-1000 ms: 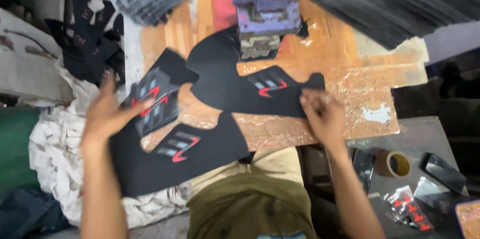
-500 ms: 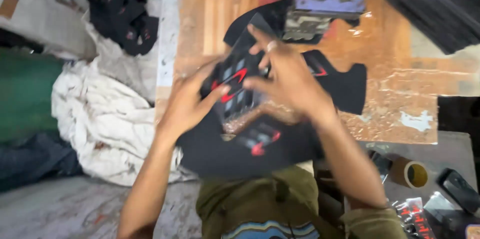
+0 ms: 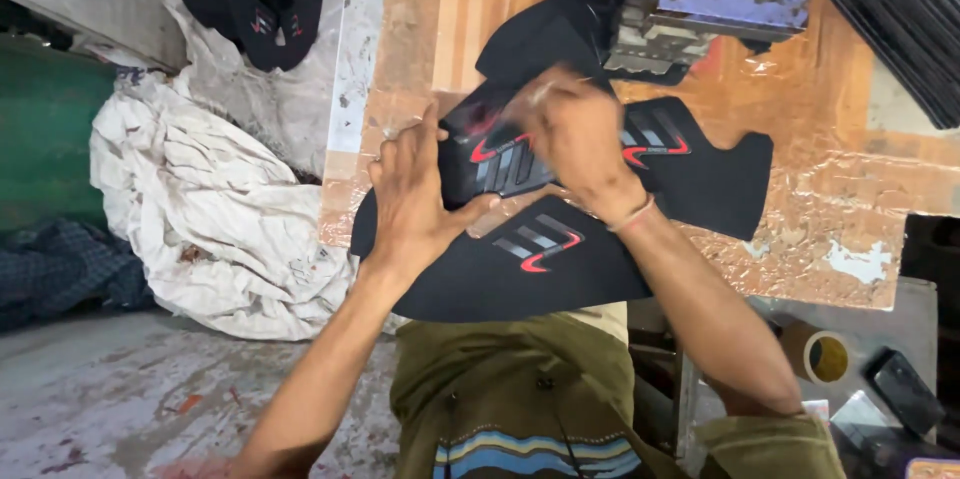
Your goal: Applying logo decals to black fabric shoe components using a heat press machine.
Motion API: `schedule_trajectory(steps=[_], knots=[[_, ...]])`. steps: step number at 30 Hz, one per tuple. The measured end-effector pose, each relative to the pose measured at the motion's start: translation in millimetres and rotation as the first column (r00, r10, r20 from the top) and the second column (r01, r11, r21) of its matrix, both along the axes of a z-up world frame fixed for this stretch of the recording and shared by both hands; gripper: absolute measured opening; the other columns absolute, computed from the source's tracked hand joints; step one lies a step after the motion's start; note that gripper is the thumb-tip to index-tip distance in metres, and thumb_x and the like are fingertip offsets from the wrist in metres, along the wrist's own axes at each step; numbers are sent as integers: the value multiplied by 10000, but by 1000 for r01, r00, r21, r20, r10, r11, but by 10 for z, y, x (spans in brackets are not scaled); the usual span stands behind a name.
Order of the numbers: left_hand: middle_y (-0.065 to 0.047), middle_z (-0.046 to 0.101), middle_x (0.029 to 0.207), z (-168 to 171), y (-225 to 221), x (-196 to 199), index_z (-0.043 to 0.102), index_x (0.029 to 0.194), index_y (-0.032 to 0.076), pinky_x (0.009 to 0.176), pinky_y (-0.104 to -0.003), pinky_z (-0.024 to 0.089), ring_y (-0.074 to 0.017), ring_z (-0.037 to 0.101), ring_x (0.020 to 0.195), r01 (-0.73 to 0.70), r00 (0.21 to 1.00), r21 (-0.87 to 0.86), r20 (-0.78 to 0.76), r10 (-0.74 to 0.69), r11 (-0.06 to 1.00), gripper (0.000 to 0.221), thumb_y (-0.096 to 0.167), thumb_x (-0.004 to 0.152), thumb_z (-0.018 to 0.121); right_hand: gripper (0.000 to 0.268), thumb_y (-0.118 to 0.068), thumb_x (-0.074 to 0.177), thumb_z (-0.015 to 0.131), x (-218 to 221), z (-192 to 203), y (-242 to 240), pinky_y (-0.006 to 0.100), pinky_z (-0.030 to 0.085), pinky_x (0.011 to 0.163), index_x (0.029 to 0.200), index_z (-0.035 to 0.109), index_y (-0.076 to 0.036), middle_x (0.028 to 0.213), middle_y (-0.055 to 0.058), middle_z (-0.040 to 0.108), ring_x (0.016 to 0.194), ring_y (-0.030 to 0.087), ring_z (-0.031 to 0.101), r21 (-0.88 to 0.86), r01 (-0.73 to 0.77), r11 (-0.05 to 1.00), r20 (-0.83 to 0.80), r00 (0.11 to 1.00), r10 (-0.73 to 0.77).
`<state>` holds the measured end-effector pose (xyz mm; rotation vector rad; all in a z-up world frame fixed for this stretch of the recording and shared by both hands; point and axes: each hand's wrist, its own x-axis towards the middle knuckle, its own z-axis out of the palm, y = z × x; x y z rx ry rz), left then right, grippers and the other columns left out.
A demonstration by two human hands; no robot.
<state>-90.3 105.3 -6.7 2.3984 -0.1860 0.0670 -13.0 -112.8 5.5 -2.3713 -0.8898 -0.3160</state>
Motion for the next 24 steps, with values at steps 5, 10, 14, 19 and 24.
schedule_trajectory(steps=[5,10,14,19,24], knots=[[-123,511,1318,59,41,32,517,1515,223,940,-503,360,-334,460,1143,50,990,117,127,-65,992,902,434,728,903,63,-75,961,779,-361,215,-140,400,547,764,1016,769,-48,988,127,727,911,296,697,109,322,941,33,944,-327],[-126,490,1263,103,33,9,614,1428,256,881,-517,382,-359,458,1152,103,984,257,112,-136,961,760,478,745,862,107,-120,863,754,-1414,309,-535,397,571,835,933,733,-41,1017,108,737,993,298,714,-1,-76,997,-310,948,72],[-129,484,1287,69,43,11,610,1463,226,856,-504,377,-349,462,1133,124,975,252,149,-165,960,739,502,822,852,98,-115,966,772,-1967,404,-689,396,595,854,1020,736,-41,1032,83,783,969,279,759,440,-404,802,-610,522,597],[-195,378,1431,149,155,63,537,1493,227,1042,-587,269,-432,321,1333,125,989,228,46,-138,966,907,555,707,848,125,-79,868,796,-2076,370,-1235,321,629,724,977,751,-38,930,71,789,850,196,765,442,375,815,-630,777,-16],[-340,212,1668,-648,1446,161,333,1601,32,1280,-541,142,-468,163,1572,125,992,204,-9,-126,971,1210,653,675,804,287,-58,946,755,-1554,84,-1904,293,643,846,1198,628,-10,1048,43,725,994,150,742,698,708,105,-643,685,-342]])
